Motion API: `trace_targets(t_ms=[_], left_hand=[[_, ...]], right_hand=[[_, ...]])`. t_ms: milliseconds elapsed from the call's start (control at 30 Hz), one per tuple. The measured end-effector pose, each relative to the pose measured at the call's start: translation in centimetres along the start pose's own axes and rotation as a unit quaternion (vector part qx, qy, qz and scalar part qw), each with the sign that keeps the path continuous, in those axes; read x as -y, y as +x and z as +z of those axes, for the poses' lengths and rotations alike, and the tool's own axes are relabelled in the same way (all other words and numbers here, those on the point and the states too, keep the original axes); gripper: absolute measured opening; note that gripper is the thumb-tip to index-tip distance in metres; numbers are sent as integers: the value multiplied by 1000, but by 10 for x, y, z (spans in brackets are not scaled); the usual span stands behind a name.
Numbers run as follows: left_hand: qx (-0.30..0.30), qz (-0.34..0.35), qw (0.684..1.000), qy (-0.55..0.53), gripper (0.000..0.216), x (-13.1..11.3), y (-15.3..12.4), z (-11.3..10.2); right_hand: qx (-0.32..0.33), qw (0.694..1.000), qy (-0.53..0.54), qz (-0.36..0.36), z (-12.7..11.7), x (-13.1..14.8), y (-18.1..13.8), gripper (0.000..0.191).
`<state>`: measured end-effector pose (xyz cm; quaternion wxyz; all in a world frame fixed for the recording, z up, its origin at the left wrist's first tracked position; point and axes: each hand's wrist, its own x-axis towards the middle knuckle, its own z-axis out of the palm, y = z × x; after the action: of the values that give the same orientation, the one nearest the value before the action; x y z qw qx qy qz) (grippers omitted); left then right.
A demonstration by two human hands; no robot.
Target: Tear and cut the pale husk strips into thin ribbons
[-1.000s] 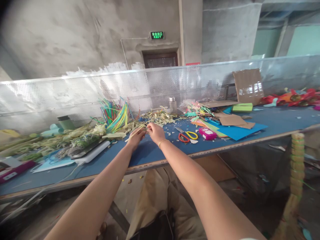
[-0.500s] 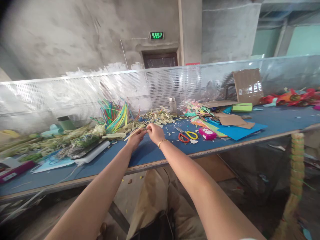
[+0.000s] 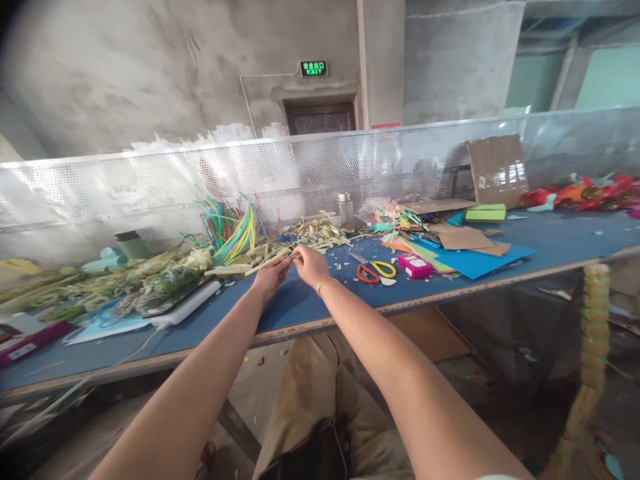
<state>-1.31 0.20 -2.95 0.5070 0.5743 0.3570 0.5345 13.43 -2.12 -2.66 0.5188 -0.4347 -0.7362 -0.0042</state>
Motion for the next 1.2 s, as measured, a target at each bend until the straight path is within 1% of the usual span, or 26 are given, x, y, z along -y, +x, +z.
trace_targets(t_ms=[100, 233, 433, 567, 767, 867, 967, 1067, 1133, 1200], left_hand=[[-1, -21, 1000, -17, 37, 0, -1, -2], [9, -42, 996, -78, 37, -2, -2, -2], [16, -67, 990, -125, 36, -3, -1, -2], [17, -68, 987, -145, 30, -2, 0, -2], [-15, -67, 985, -161, 23, -1, 3, -3], [-18, -68, 986, -149, 22, -1, 3, -2], [-12, -65, 990, -128, 22, -1, 1, -1], [-4, -34, 997, -68, 25, -1, 0, 0], [0, -8, 1000, -25, 26, -1, -1, 1], [6, 10, 1000, 2, 27, -1, -2, 0]], right_hand=[[11, 999, -21, -39, -2, 0, 0, 15], [27, 995, -58, -73, -5, 0, 0, 21], [23, 988, -97, -120, -9, 1, 1, 15], [20, 981, -138, -135, -13, 5, 1, 12], [30, 974, -170, -146, -16, 14, 0, 11], [20, 978, -163, -130, -13, 13, 0, 16], [-18, 986, -145, -77, -9, 8, 1, 21], [-50, 991, -117, -29, -7, 3, 2, 21], [-51, 994, -100, -7, -6, 2, 2, 19], [-33, 996, -77, 16, -5, 1, 2, 15]])
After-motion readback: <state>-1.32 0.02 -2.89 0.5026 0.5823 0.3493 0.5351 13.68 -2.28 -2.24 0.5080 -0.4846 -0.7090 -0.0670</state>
